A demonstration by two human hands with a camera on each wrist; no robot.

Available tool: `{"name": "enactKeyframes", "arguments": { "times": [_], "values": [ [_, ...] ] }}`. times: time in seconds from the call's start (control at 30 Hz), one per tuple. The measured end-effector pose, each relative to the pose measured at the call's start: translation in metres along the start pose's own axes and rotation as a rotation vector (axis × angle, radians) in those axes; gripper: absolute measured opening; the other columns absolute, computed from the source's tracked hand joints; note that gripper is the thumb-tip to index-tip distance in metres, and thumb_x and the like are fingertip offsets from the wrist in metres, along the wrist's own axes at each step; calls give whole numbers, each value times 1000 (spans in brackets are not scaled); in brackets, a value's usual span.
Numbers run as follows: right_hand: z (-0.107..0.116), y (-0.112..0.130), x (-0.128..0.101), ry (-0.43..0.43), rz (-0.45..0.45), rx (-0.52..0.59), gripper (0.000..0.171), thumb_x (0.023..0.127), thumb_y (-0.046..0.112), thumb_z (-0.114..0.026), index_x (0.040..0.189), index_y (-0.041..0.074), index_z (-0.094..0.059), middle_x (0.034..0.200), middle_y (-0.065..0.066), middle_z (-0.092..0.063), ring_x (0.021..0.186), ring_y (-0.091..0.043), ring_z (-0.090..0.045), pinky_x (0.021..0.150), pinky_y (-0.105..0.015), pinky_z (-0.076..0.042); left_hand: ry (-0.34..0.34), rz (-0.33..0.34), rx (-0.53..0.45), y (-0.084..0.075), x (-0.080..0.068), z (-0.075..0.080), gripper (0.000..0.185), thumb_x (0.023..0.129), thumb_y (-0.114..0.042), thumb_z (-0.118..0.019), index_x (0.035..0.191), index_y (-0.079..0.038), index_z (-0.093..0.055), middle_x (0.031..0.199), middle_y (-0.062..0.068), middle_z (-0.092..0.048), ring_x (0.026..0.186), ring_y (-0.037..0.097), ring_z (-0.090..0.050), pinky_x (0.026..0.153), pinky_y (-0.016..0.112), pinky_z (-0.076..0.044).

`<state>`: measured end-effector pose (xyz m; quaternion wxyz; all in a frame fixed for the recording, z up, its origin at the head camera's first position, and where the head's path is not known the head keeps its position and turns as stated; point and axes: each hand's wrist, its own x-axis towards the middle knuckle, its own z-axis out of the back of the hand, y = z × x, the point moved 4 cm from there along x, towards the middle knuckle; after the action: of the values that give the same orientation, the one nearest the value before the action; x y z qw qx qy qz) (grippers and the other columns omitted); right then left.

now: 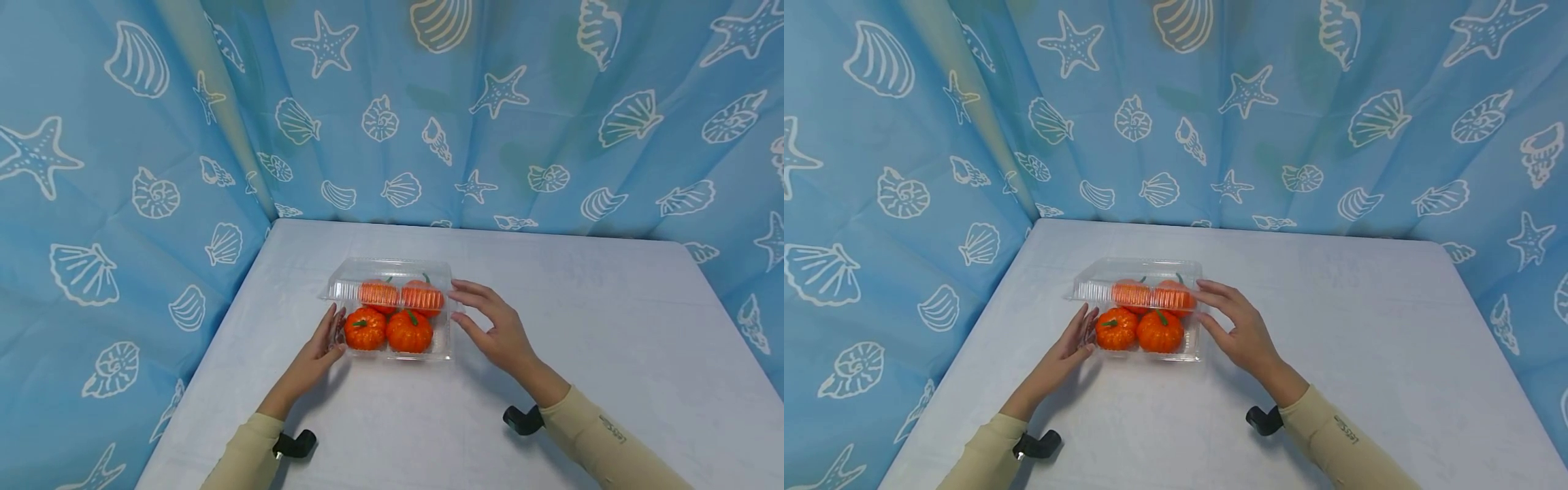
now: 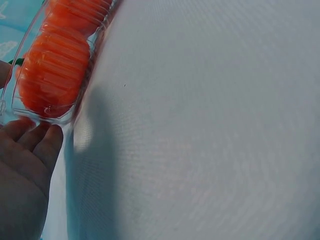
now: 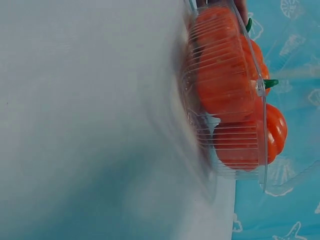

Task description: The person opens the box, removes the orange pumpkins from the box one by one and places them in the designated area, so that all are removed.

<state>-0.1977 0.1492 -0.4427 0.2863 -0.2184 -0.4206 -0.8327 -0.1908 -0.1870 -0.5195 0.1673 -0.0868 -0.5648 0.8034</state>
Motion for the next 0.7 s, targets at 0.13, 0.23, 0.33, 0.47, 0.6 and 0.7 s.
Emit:
{"name": "enactKeyframes", "arguments": {
  "times": [0.13,0.23,0.33,0.47,0.6,0.7],
  "values": [
    [1,1,5,6,11,-33,45,89,5,-76,132,14,-67,141,-6,-60,130,-24,-57,109,-21,-41,3,-2,2,-2,0,0,81,104,-8,-55,164,-10,-2,169,14,-16,155,30,-16,121,41,-17],
    [3,0,10,9,17,-42,47,90,5,-75,135,15,-65,143,-5,-59,130,-24,-56,109,-23,-43,9,-8,-2,-3,0,0,80,104,-8,-55,164,-7,-2,169,15,-16,155,31,-15,120,42,-16],
    [5,0,14,6,22,-36,47,91,5,-72,137,15,-63,145,-5,-58,131,-24,-55,109,-24,-43,14,-13,-2,-2,-1,0,80,104,-9,-55,164,-7,-2,168,15,-17,155,31,-16,120,42,-16],
    [4,-1,20,-2,26,-47,46,93,6,-70,138,15,-63,145,-5,-58,131,-24,-55,109,-24,-43,15,-17,1,-1,-1,1,80,104,-8,-55,164,-6,-2,168,15,-18,154,32,-18,120,43,-18],
    [5,0,25,-47,42,-67,42,93,5,-71,134,15,-66,141,-6,-61,127,-24,-59,106,-19,-44,14,-15,3,0,-2,1,80,104,-9,-55,164,-7,-3,168,15,-18,154,31,-19,120,35,-19],
    [8,2,28,-101,72,-63,39,91,1,-73,129,13,-70,136,-7,-64,122,-25,-63,102,-15,-44,11,-10,3,0,-2,2,80,104,-10,-56,164,-7,-3,168,14,-19,154,31,-18,118,22,-18]
  ]
}}
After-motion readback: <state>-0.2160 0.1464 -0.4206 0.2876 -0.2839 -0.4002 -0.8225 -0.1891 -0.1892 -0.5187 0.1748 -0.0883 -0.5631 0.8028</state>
